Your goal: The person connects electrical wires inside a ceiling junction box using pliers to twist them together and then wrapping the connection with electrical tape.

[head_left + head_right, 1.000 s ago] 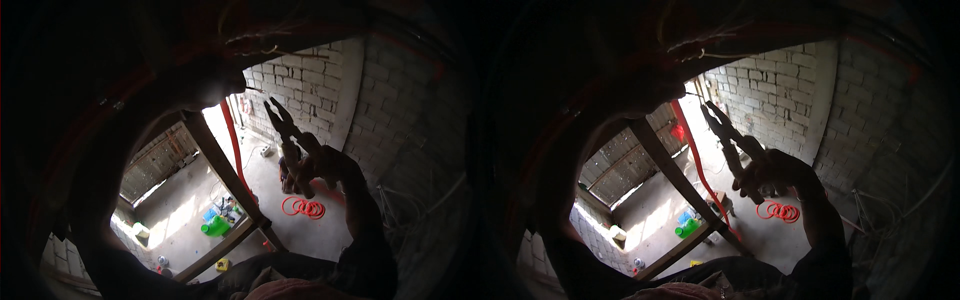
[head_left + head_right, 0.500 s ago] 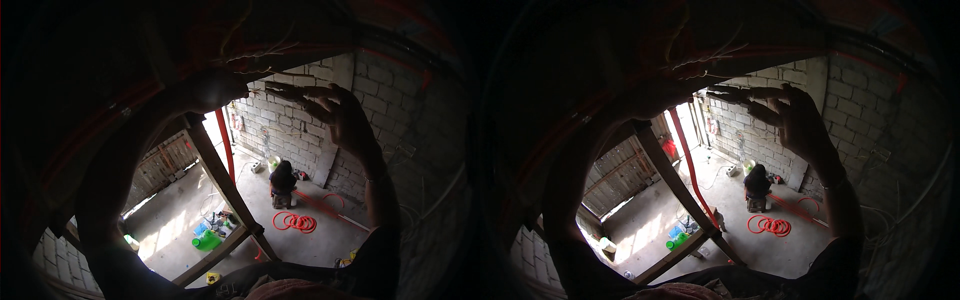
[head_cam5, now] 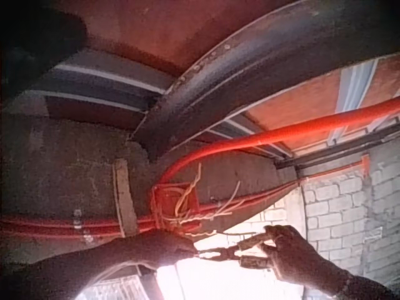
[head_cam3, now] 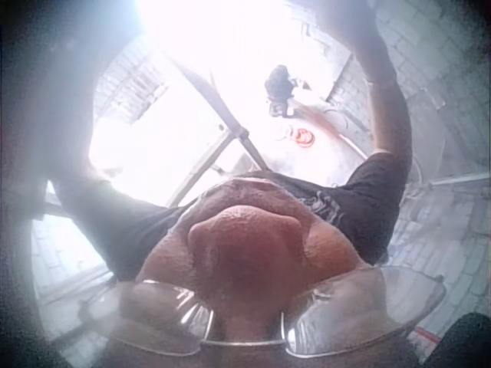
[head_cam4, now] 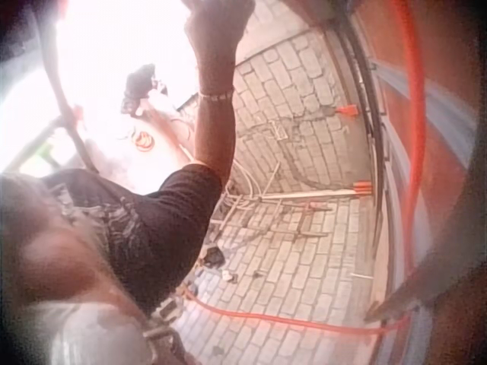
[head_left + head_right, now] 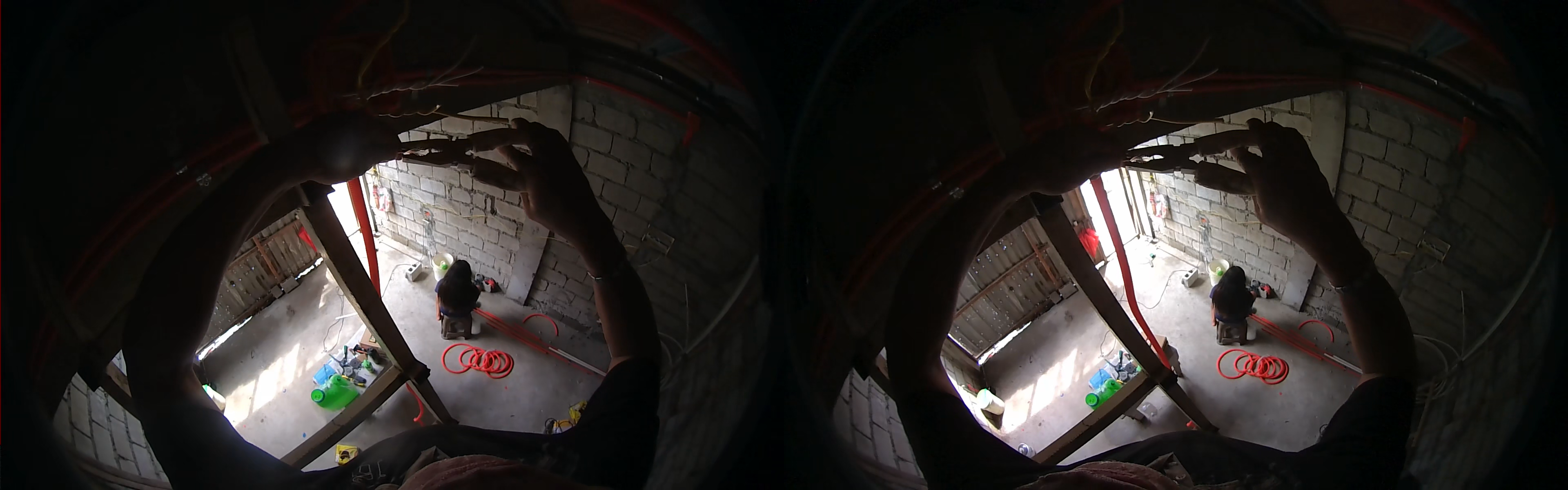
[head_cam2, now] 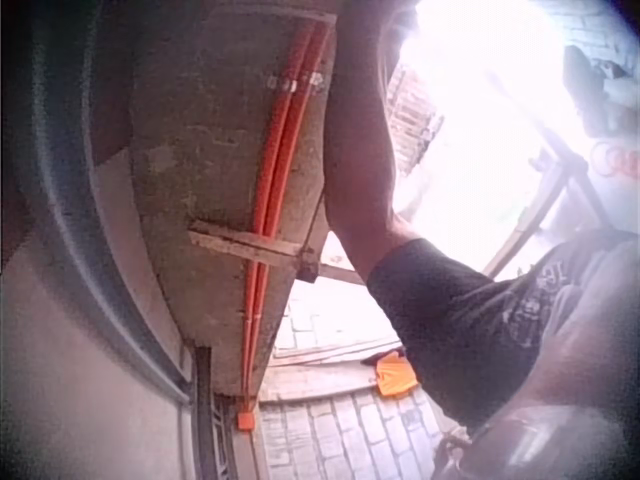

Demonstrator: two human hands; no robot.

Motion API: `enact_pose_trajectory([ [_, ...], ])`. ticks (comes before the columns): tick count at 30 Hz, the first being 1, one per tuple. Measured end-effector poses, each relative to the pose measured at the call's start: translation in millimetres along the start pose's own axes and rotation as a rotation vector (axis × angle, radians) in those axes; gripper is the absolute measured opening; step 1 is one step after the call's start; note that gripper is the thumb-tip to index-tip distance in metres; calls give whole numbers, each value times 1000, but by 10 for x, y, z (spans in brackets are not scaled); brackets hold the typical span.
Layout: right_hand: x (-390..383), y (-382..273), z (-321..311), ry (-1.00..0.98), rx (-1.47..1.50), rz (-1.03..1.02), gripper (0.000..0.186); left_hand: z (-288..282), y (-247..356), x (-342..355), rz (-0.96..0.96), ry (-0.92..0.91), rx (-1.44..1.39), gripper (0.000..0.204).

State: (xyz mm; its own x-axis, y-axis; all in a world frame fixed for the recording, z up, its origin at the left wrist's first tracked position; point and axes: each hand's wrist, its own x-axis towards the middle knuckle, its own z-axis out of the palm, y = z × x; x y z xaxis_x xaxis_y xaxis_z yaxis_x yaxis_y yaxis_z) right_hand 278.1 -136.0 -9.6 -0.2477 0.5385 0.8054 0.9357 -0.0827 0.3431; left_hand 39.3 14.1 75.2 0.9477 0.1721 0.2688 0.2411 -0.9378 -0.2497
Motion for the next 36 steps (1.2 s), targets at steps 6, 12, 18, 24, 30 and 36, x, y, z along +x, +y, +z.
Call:
enact_pose_trajectory([
  [6, 59, -53, -39, 55, 12, -14, 38, -96, 38, -113, -62, -18, 35, 25],
  [12, 16, 43, 35, 66, -78, -10, 36, 23, -34, 45, -19, -15, -14, 24],
  [18, 34, 67, 80, 47, -62, -59, 38, -12, 10, -12, -77, -32, 17, 24],
  [24, -2, 74, 92, 31, -40, -29, 32, -3, 7, 23, -89, -80, 40, 23],
  [30, 54, 20, 43, -2, 43, -47, 26, -61, 20, -83, -39, -35, 64, 22],
  [36, -42, 10, 119, -198, 105, -114, 51, 136, -170, 62, 85, -59, 106, 16],
])
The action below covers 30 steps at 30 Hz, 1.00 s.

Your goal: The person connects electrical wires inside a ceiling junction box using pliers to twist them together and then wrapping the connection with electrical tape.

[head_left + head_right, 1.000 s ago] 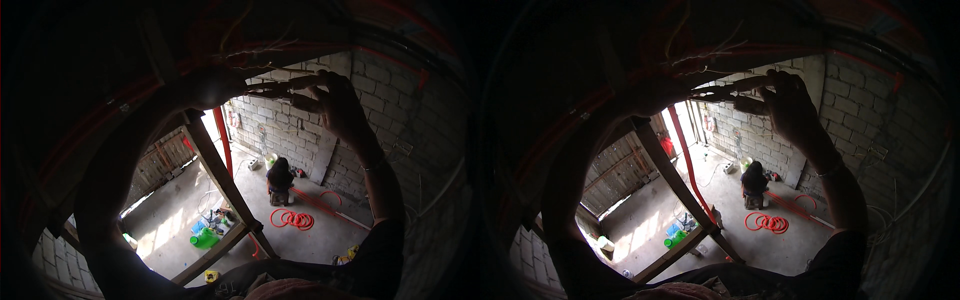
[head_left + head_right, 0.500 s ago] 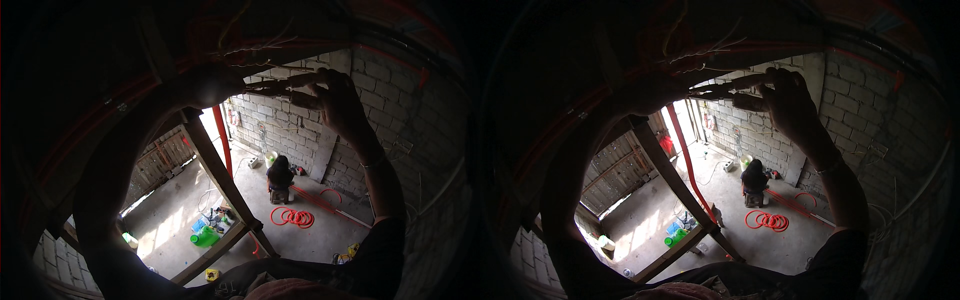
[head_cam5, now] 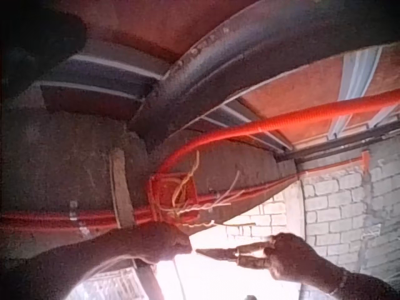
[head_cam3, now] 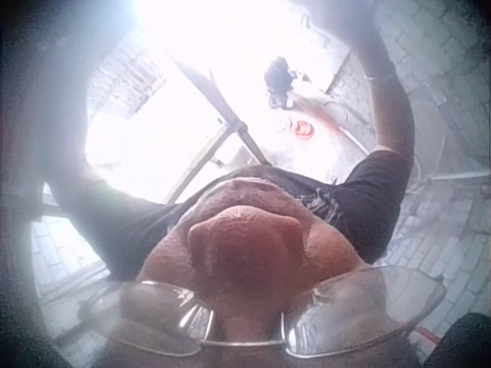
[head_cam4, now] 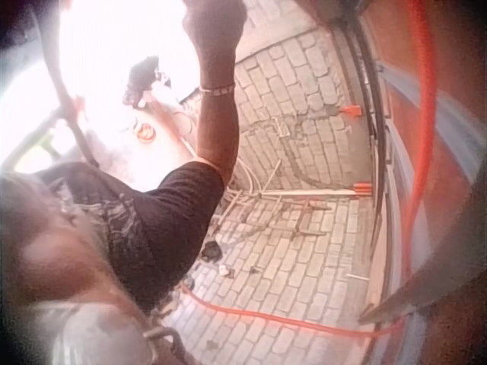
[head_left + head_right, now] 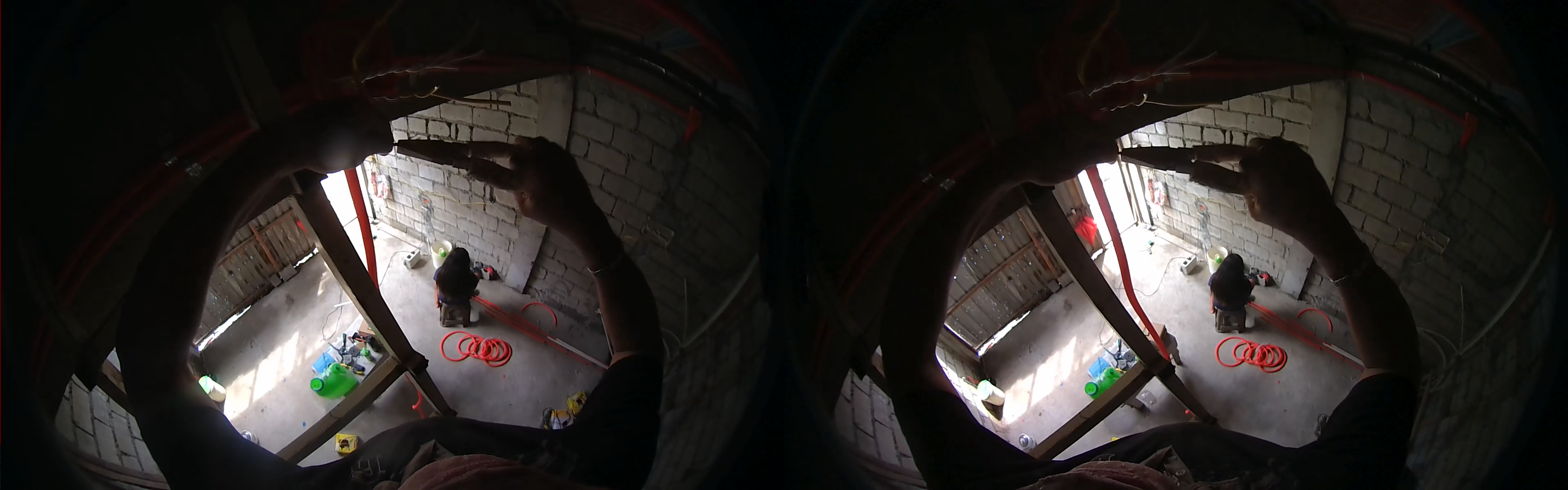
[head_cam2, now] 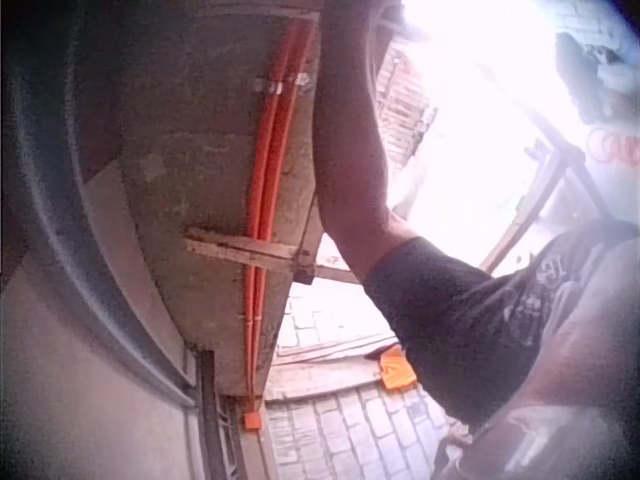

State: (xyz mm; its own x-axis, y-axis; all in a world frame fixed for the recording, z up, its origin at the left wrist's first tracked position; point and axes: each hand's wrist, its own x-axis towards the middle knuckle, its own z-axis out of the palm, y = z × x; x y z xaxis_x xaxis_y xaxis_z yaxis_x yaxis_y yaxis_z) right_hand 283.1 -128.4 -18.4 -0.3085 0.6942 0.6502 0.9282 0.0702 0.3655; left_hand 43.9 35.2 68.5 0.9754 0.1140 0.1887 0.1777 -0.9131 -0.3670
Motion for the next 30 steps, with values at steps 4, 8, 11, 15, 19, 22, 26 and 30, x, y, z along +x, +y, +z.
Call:
enact_pose_trajectory([
  [4, -68, -85, 221, 81, 97, -94, 62, -20, 26, -62, 121, 3, 196, 17],
  [8, -17, 21, 171, -633, 695, 224, 21, -10, 88, -57, 50, 85, 72, 18],
  [11, -54, 17, 546, -703, 1474, 49, 31, -29, 6, -181, 257, 118, 273, 16],
  [15, -136, -23, 795, -887, 1910, -138, 34, 47, -18, -83, 243, 46, 268, 13],
  [19, -344, -51, 800, -761, 1996, 36, 30, 57, 2, -46, 256, 46, 242, 14],
  [22, -462, 27, 449, -664, 1498, 80, 30, -74, 116, -12, 42, -107, 79, 15],
  [26, -440, -77, 188, -416, 694, 52, 30, -82, 184, -58, -140, -59, -114, 23],
  [30, -355, -199, -86, 61, 229, -12, 47, -207, 221, -48, -366, -163, -241, 30],
])
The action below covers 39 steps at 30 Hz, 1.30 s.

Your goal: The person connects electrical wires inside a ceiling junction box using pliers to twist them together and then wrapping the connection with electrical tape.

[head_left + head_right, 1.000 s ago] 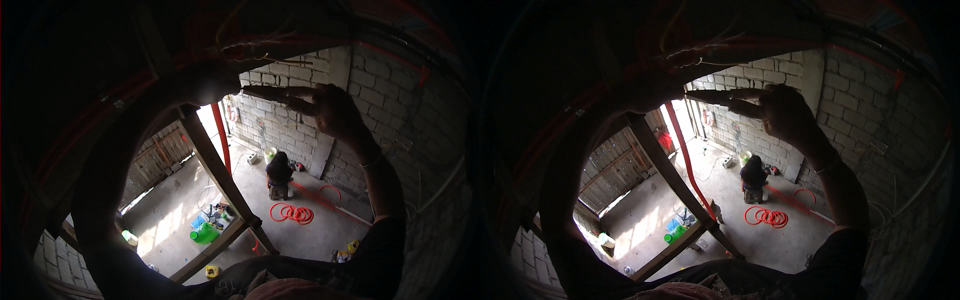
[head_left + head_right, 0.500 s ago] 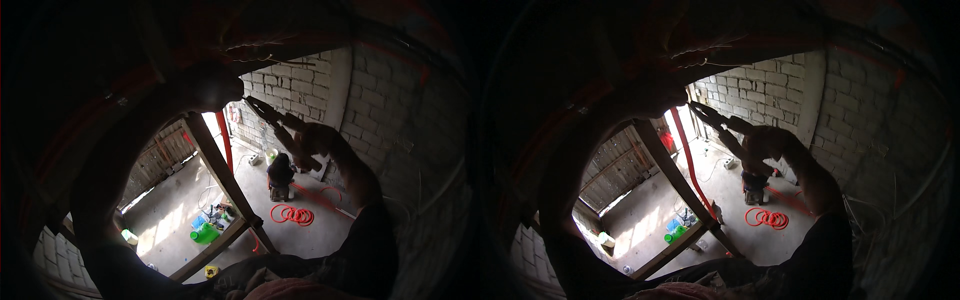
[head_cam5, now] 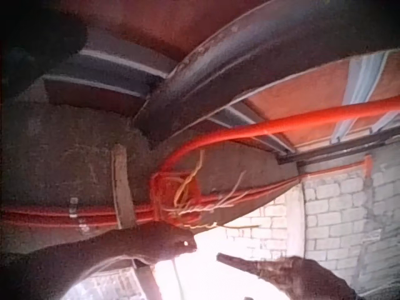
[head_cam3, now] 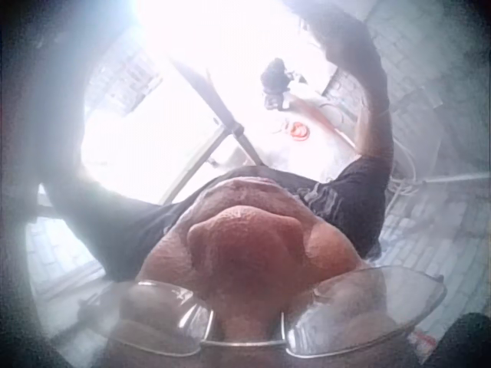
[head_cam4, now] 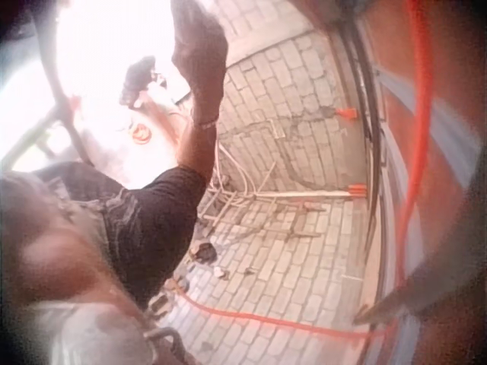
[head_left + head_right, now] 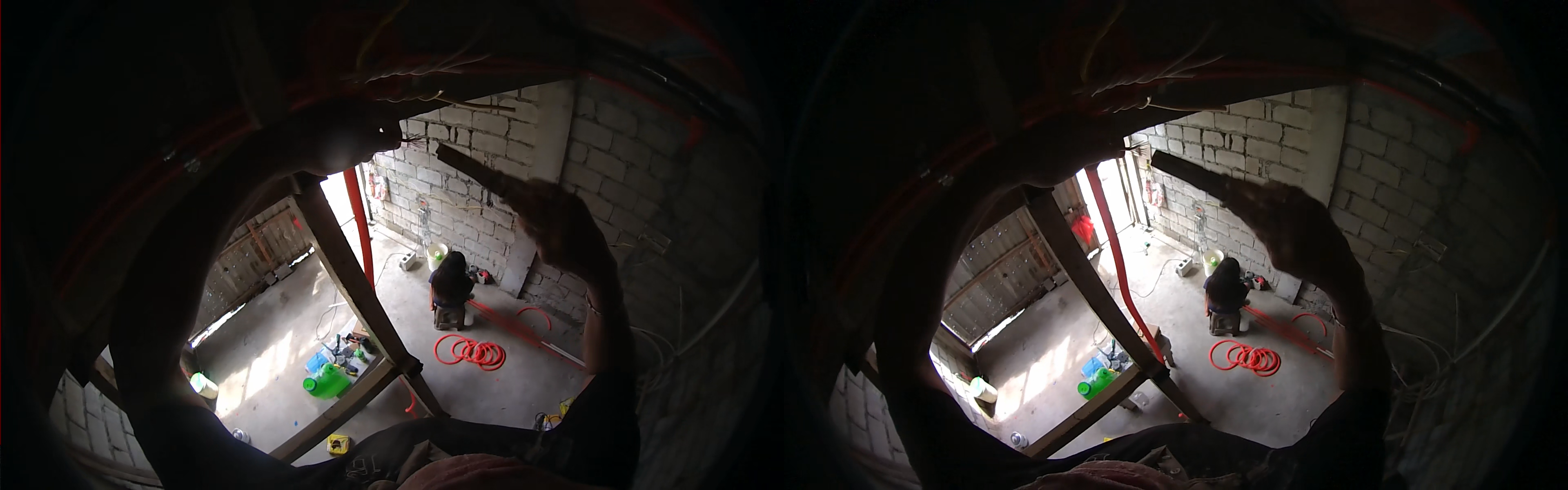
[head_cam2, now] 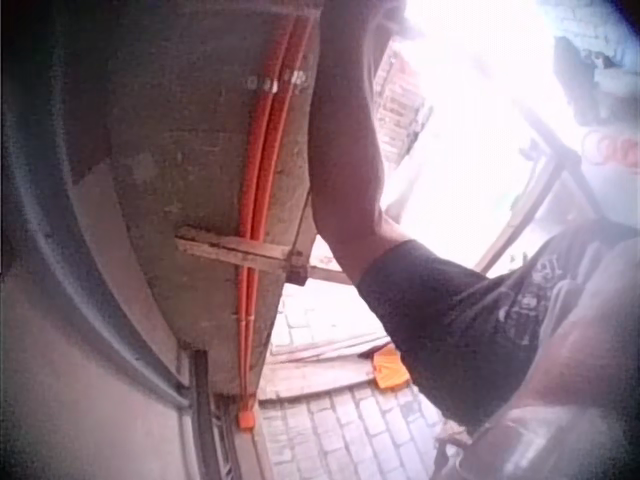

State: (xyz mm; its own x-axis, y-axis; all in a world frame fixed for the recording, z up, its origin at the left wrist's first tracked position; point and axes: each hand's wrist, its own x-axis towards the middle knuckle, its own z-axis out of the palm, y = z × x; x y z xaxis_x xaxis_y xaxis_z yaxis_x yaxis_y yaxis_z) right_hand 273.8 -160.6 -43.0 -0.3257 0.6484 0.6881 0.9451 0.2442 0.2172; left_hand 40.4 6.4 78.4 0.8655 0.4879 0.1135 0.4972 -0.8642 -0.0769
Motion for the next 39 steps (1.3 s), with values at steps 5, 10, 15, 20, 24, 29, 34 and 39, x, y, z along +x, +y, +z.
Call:
enact_pose_trajectory([
  [5, 158, 82, -244, 188, -228, -6, 49, 125, -219, 119, 287, 232, 23, 30],
  [10, 258, 178, -183, 167, -298, 114, 45, 7, -130, 59, 216, 112, 23, 26],
  [15, 350, 201, -86, 153, -389, 92, 49, -8, -155, 84, 214, 73, -9, 24],
  [20, 445, 160, -26, 197, -382, 102, 49, 78, -330, 195, 461, 232, 108, 22],
  [24, 477, 167, 9, 173, -486, 103, 45, -40, -195, 64, 479, 191, 336, 15],
  [29, 427, 227, -26, 202, -554, 76, 37, -30, -100, 158, 497, 196, 277, 15],
  [34, 480, 161, -48, 194, -584, 82, 35, -6, -205, 138, 540, 155, 300, 14],
  [39, 457, 149, -94, 150, -559, 80, 31, -101, -33, 37, 236, -1, 38, 16],
])
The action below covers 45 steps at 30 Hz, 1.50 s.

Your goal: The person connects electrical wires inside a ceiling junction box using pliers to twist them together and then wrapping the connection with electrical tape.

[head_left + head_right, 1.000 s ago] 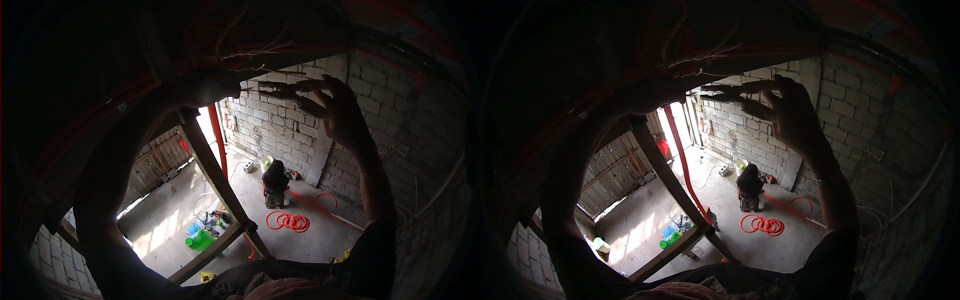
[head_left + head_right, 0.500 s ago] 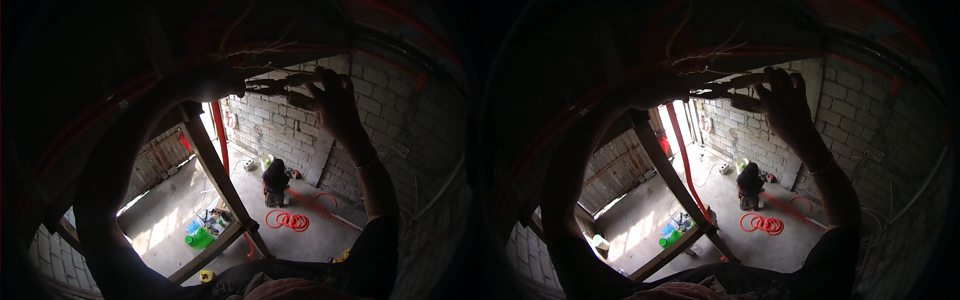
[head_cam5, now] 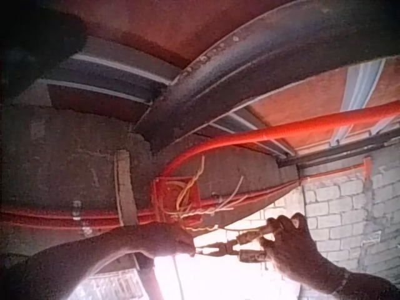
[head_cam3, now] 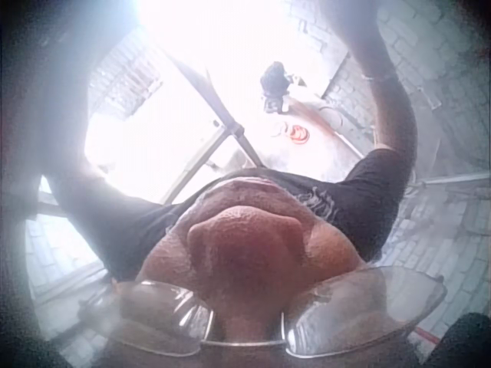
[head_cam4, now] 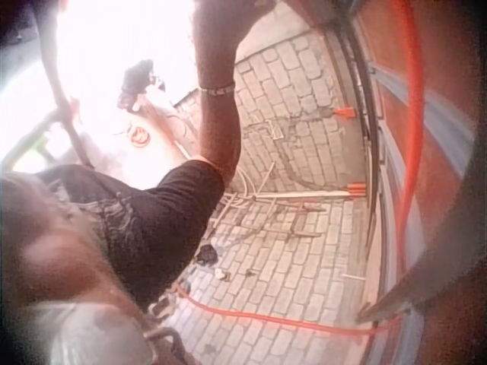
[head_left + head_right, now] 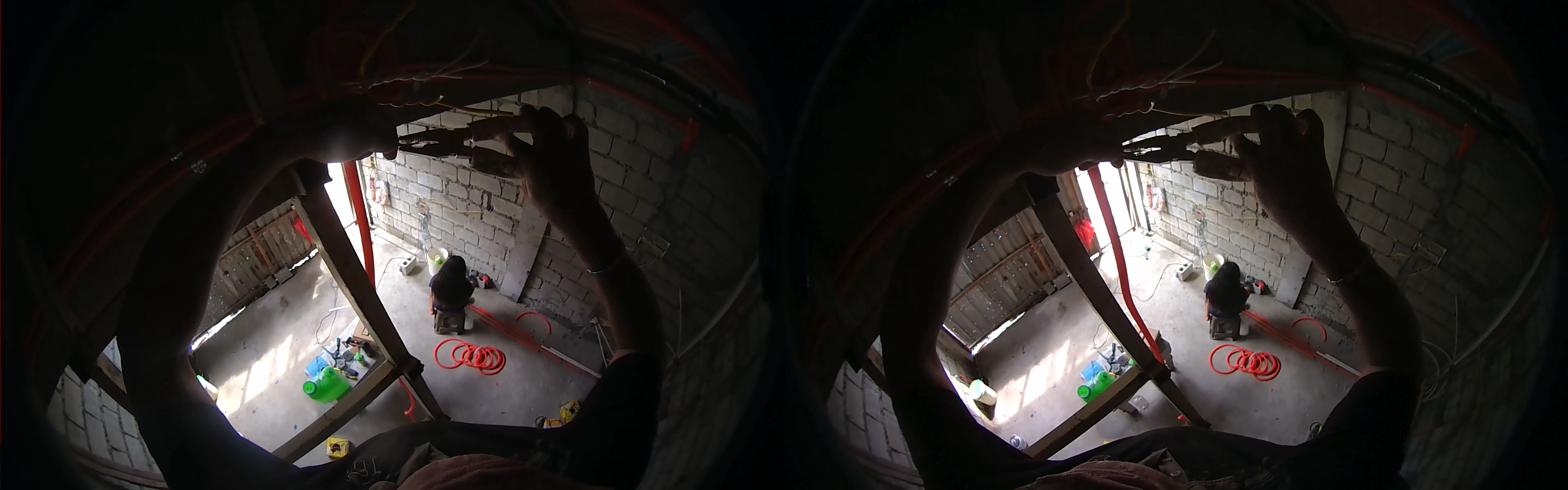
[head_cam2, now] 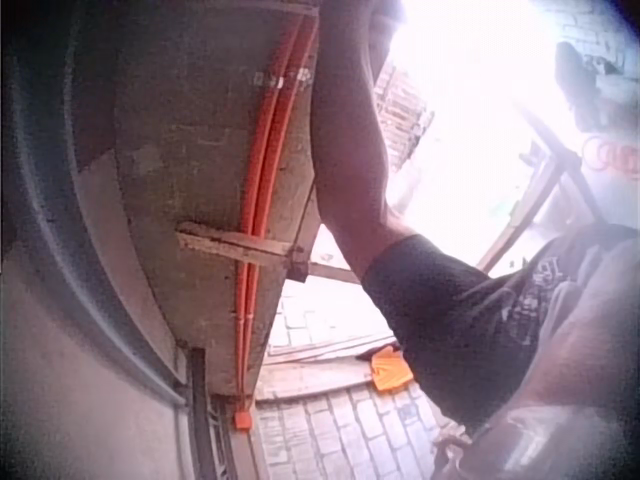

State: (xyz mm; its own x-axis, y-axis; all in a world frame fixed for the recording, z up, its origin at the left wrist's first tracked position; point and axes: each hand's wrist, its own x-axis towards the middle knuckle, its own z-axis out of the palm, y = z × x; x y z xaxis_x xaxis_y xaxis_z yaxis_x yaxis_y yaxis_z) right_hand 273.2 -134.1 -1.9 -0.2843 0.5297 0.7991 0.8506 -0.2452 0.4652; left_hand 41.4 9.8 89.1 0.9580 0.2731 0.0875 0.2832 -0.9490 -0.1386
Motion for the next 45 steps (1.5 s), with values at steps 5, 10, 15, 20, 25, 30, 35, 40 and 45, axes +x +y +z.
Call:
enact_pose_trajectory([
  [5, 20, 28, -25, -28, -57, -22, 34, 173, -305, 103, 231, 117, 66, 19],
  [10, 39, -16, -103, 53, -171, -30, 40, 64, -39, 33, -98, 45, -54, 17],
  [15, 46, -39, -106, 12, -179, -6, 41, 52, -19, 19, -7, 3, 131, 19],
  [20, 24, -42, -105, 33, -183, -12, 36, 41, 18, 10, -2, -3, 39, 18],
  [25, 26, -59, -163, 13, -162, -15, 29, -10, 121, -30, -108, -48, 12, 18],
  [30, -16, -24, -95, -115, 64, 8, 25, 3, 79, -13, -13, -27, 54, 25],
  [35, -84, -66, 48, -40, 152, -51, 16, -56, -2, -122, -107, -36, -6, 23],
  [40, -156, -86, 255, 24, 192, -10, 13, 70, -110, -13, 144, 24, 415, 21],
  [45, -182, -125, 308, 139, 229, 24, 16, 42, 18, -3, -69, -8, -55, 24],
])
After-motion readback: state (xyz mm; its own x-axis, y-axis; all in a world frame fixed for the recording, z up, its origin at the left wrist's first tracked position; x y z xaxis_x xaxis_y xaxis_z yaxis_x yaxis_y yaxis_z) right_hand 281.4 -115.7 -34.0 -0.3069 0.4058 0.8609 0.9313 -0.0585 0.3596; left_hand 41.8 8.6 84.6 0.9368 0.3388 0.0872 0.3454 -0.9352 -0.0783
